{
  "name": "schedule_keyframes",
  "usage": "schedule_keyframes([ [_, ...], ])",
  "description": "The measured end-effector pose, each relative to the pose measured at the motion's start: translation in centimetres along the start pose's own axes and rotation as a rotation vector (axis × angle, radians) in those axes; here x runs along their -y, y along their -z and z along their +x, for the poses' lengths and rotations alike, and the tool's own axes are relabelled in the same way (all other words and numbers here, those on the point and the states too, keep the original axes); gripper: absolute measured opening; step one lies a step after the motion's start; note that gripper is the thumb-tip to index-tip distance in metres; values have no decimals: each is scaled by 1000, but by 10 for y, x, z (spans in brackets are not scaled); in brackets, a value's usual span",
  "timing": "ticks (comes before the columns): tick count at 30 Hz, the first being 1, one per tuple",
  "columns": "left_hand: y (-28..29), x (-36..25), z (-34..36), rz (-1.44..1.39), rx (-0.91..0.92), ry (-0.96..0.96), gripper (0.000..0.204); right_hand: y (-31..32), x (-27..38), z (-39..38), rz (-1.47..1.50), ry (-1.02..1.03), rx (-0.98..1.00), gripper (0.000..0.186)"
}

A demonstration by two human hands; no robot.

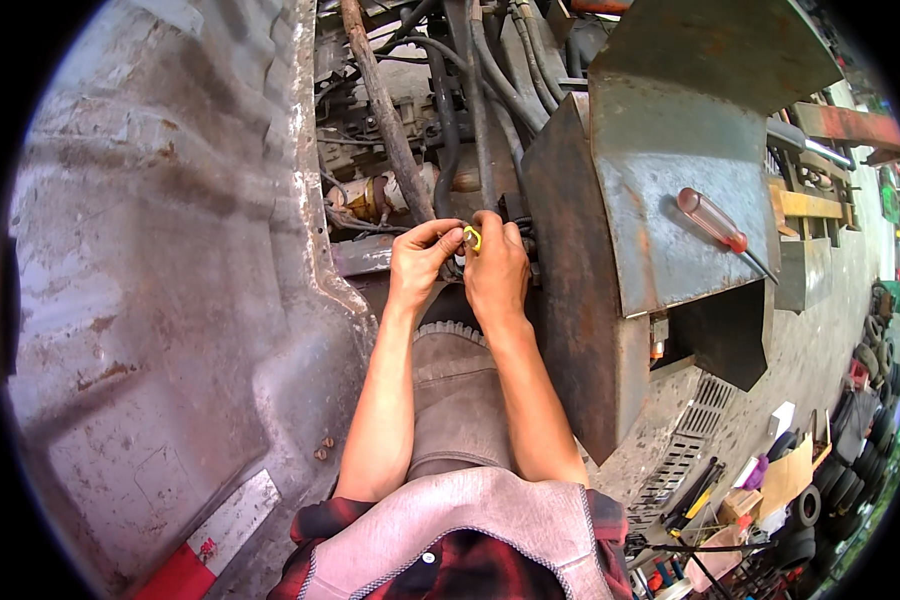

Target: The person works on the electrical wiring of a truck chassis, using their hands to manipulate a wire harness and electrical connector.

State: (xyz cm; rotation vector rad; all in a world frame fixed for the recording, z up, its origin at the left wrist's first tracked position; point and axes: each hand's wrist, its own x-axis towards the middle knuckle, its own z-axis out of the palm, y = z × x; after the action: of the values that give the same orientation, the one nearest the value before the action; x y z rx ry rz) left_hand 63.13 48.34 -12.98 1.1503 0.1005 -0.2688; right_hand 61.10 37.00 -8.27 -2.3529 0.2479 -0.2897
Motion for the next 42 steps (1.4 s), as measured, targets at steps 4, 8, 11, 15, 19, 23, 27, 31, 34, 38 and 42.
schedule_keyframes([
  [4,0,-1,-1,-9,3,-4,21,1,1,0,-8,-3,16,27],
  [8,0,0,0,-45,-6,-14,20,3,2,0,-35,7,37,28],
  [11,0,-2,-1,-27,-19,-9,20,7,5,1,-46,-15,66,28],
  [15,0,-1,-3,-14,-67,2,20,12,11,3,103,43,44,27],
  [19,-1,3,-3,-23,-100,30,21,24,18,4,86,152,-105,25],
  [23,2,10,-6,-69,-104,53,23,26,33,-12,354,-253,-31,24],
  [27,3,11,-8,-118,-157,44,21,6,44,-33,840,-588,186,42],
  [31,24,21,-12,-355,-145,99,18,-17,36,-40,1017,-820,260,36],
  [34,27,21,-19,-538,-153,210,16,-45,22,-38,997,-720,179,32],
  [38,48,63,-33,-658,-166,260,16,-56,33,-29,1159,-947,95,30],
  [42,47,93,-47,-682,-194,279,18,-81,12,-25,1018,-1030,-28,41],
])
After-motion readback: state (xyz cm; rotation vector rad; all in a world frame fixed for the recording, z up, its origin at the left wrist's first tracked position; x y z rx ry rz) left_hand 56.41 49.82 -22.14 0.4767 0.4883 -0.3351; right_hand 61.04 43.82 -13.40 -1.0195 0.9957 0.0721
